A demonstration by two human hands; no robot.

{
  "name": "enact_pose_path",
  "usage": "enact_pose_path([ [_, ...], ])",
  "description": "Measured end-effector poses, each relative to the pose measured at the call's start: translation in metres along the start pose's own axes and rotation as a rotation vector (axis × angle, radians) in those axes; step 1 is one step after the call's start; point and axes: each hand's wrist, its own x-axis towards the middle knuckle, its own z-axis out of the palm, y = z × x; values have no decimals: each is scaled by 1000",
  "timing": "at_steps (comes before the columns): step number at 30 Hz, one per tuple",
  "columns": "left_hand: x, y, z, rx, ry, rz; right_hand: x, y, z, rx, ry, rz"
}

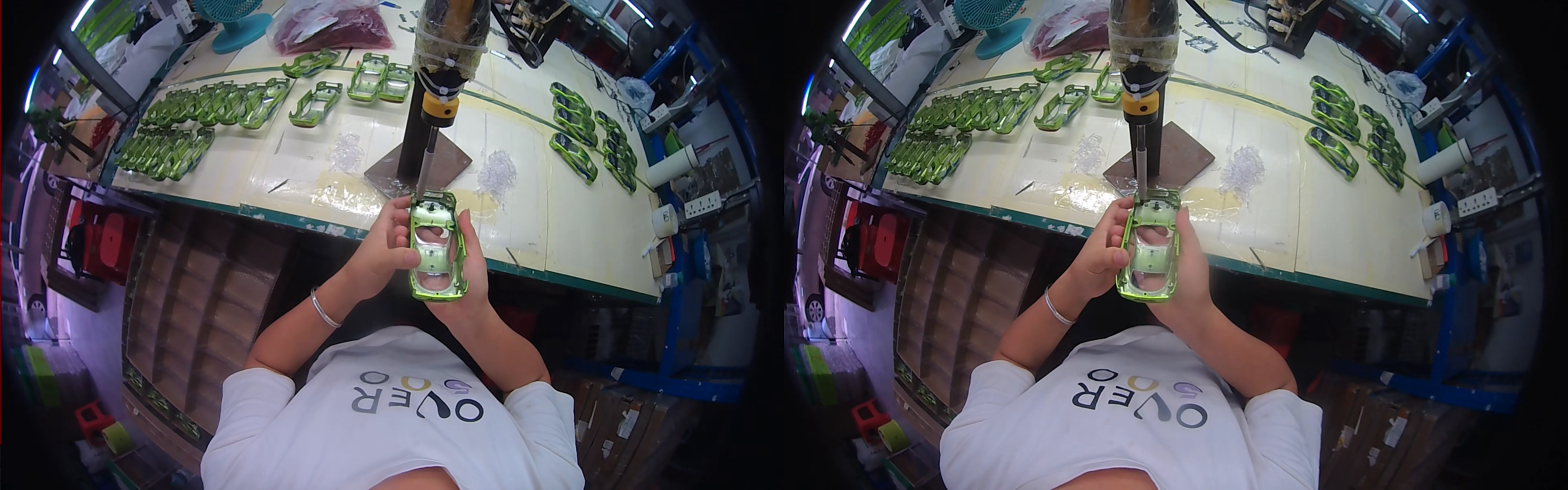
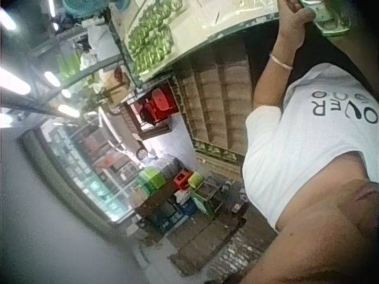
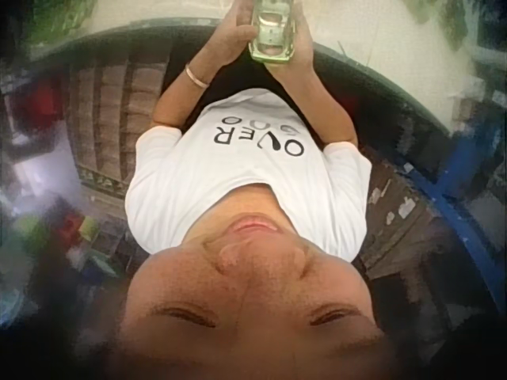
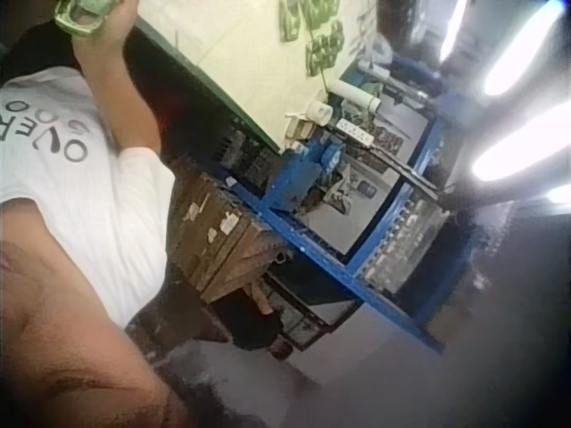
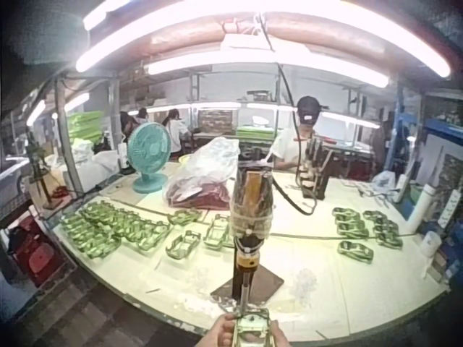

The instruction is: The person unloads toy car bodies from a divided tray onto the workbench, inserts clear window pieces into the inside of each toy car body by hand, and lines up the assembled toy cars on the table.

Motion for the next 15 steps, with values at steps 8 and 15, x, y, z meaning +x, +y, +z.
enact_pose_path([
  [8,1,11,4,85,-15,-68,-3,5,-5,-27,61,-101],
  [15,2,7,0,116,-56,-41,7,4,-29,-190,-29,-127],
])
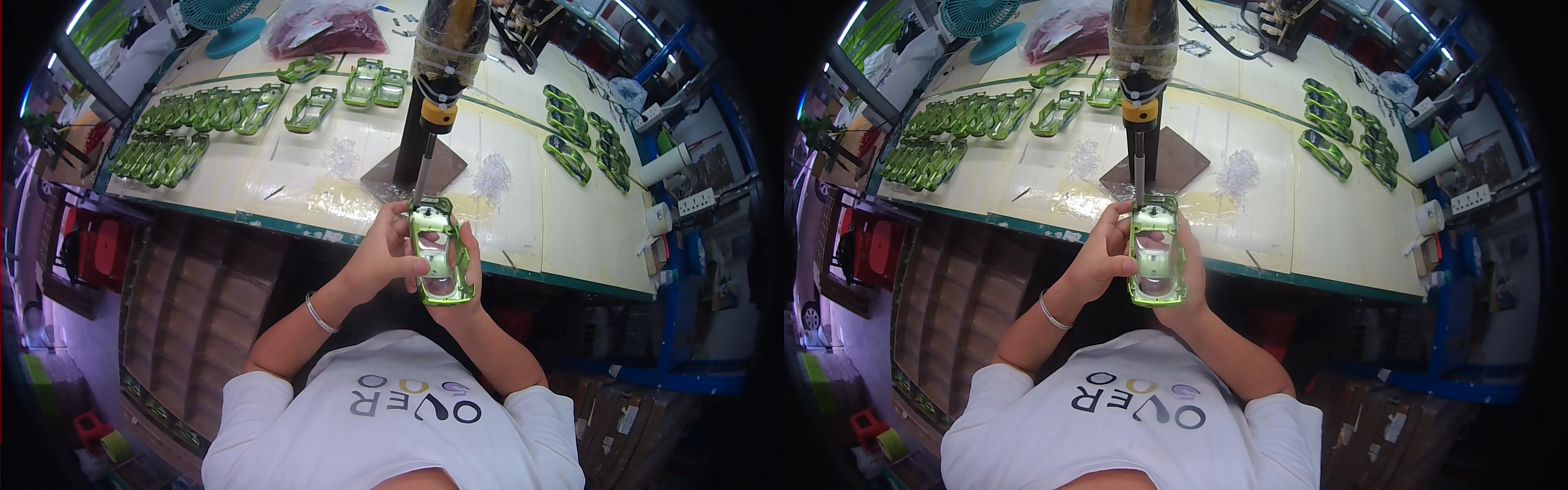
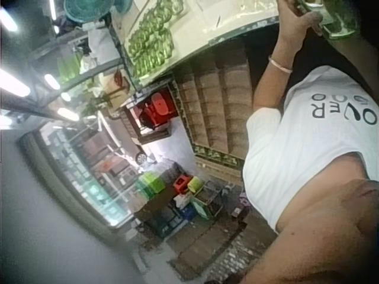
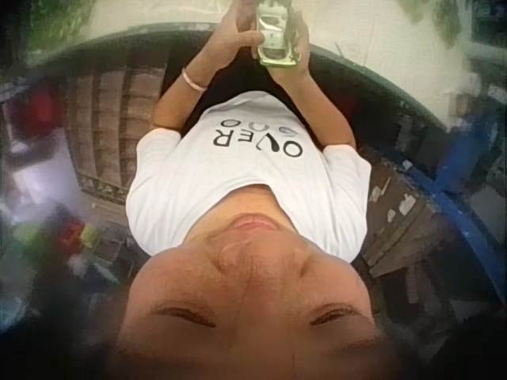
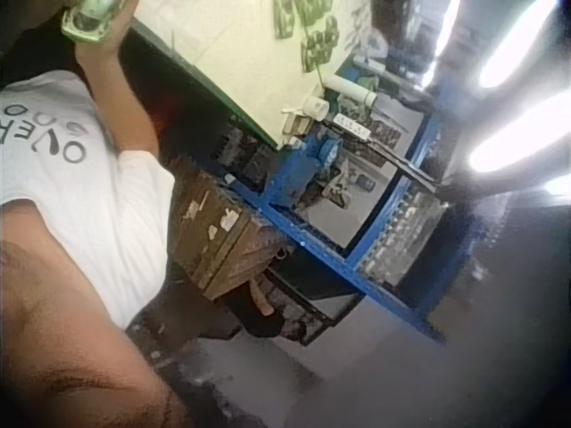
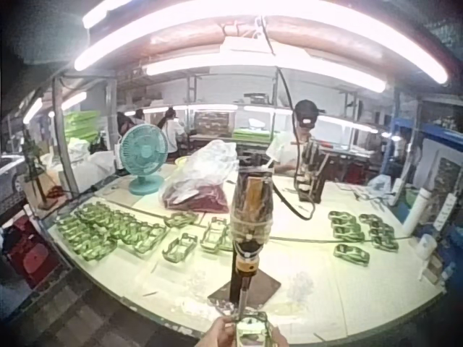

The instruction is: The person unloads toy car bodies from a divided tray onto the workbench, inserts clear window pieces into the inside of each toy car body by hand, and lines up the assembled toy cars on the table.

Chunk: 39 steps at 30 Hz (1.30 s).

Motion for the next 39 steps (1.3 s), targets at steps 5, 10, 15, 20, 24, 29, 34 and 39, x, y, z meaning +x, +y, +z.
enact_pose_path([
  [5,-4,1,4,26,31,45,6,-3,-3,57,-67,45],
  [10,-11,-6,-4,109,27,56,15,-11,-8,75,-104,187],
  [15,-24,-2,5,154,19,128,23,-15,-25,245,-305,344],
  [20,-28,0,3,230,-81,198,25,-18,-26,406,-422,401],
  [24,-31,4,6,245,-96,205,27,-18,-25,471,-450,438],
  [29,-33,5,8,247,-98,191,24,-22,-22,381,-440,479],
  [34,-34,6,7,246,-123,174,24,-25,-21,389,-422,505],
  [39,-35,7,7,249,-136,176,25,-25,-20,402,-452,521],
])
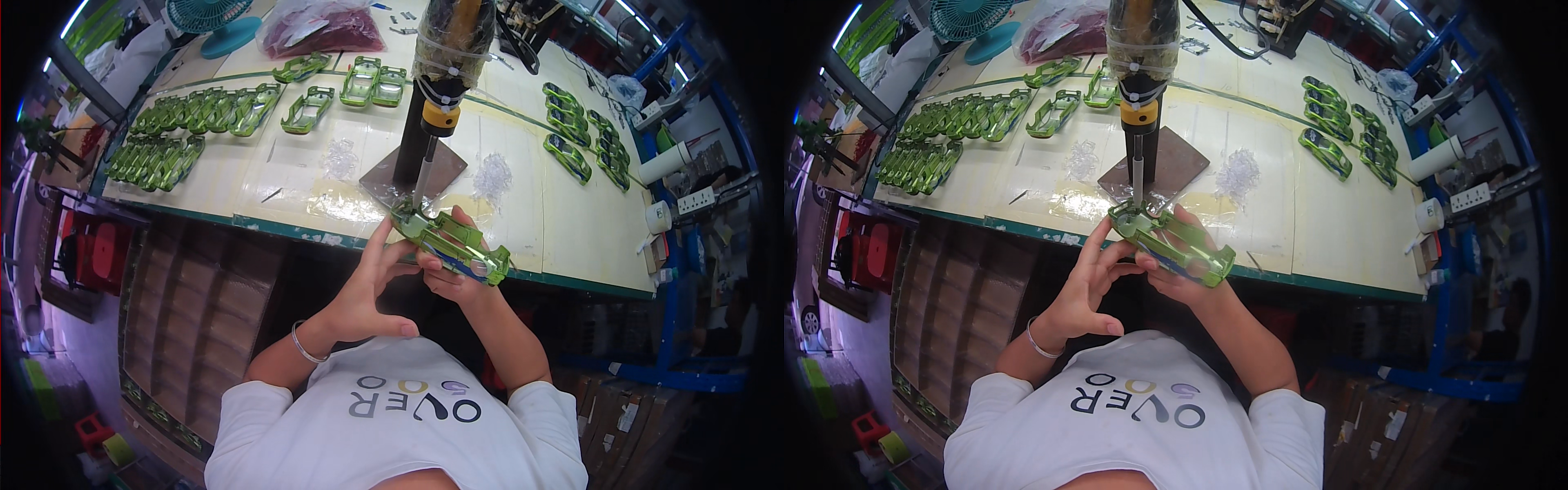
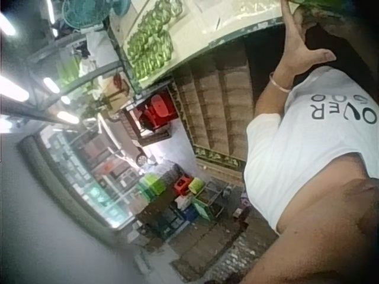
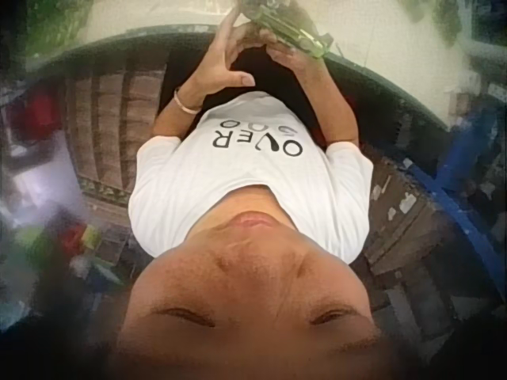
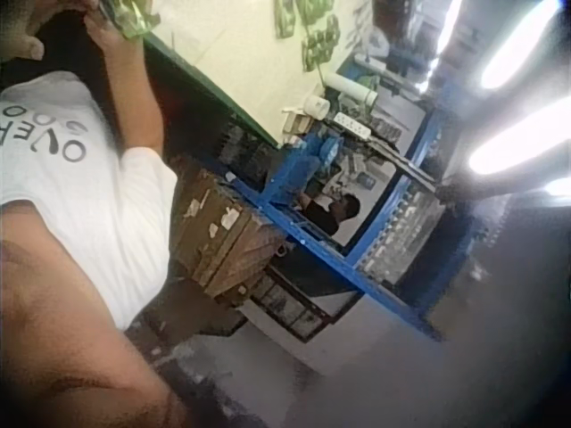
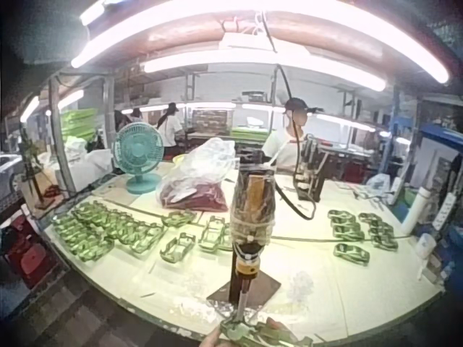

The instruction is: The person unloads toy car bodies from a divided tray onto the workbench, inserts clear window pieces into the inside of each toy car body by hand, and lines up the assembled toy cars on the table.

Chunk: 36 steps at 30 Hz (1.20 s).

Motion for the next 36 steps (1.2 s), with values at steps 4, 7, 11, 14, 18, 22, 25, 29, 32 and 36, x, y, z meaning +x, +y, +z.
enact_pose_path([
  [4,0,1,6,-1,77,2,1,-2,-1,6,-21,1],
  [7,-1,1,7,-6,84,1,1,0,5,1,47,-20],
  [11,-1,0,7,1,79,9,2,-3,0,-27,-49,20],
  [14,-1,0,6,14,78,-3,4,0,8,29,90,-50],
  [18,1,-1,7,10,98,-3,4,-6,0,10,9,4],
  [22,-3,-14,2,-33,162,-36,2,-5,-18,-33,-64,61],
  [25,-9,-20,-3,-110,147,-130,-16,7,-13,-103,270,-17],
  [29,-21,-24,-4,-57,215,-177,-57,-2,0,-216,448,-187],
  [32,-25,-19,-26,36,333,-151,-95,-45,8,-574,659,-470],
  [36,3,-9,-66,648,520,-49,-137,-116,13,-1804,1025,-887],
])
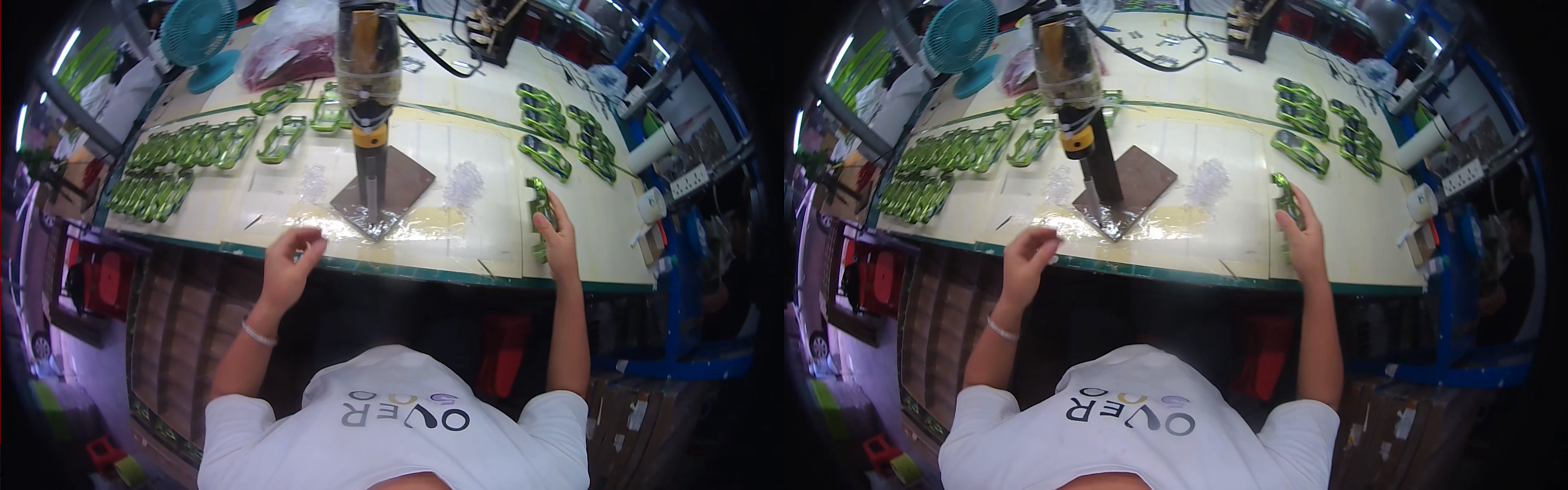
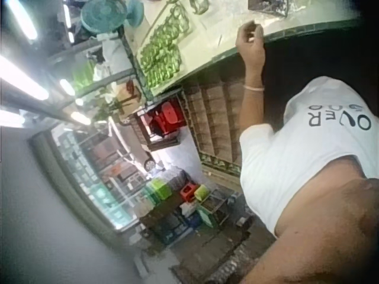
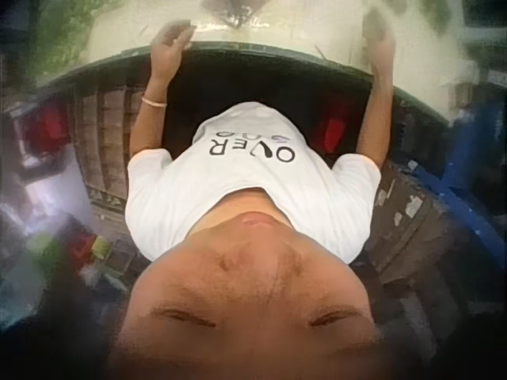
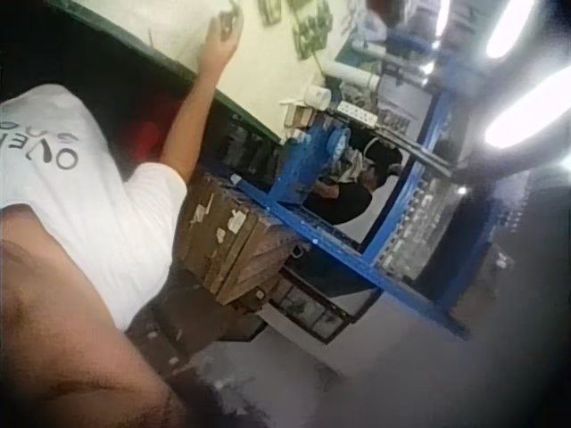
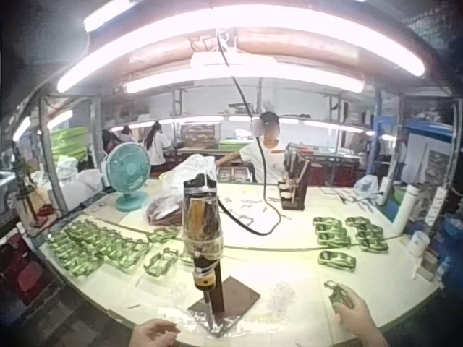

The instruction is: The person unloads toy car bodies from a divided tray onto the workbench, inserts clear window pieces into the inside of each toy car body by hand, and lines up the assembled toy cars on the table.

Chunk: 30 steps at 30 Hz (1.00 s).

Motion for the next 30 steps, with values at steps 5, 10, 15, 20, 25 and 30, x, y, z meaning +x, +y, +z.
enact_pose_path([
  [5,100,4,-18,762,337,529,27,31,-22,-899,35,-183],
  [10,160,-20,-25,1234,277,391,17,31,-9,-688,318,-368],
  [15,154,-40,-48,1148,235,199,-43,-127,5,57,-114,-849],
  [20,166,-47,-50,1157,245,274,-95,-208,3,349,-144,-1194],
  [25,162,-48,-60,1080,312,285,-100,-209,10,341,-142,-1154],
  [30,127,-26,-78,964,326,306,-121,-216,29,335,-169,-1146],
])
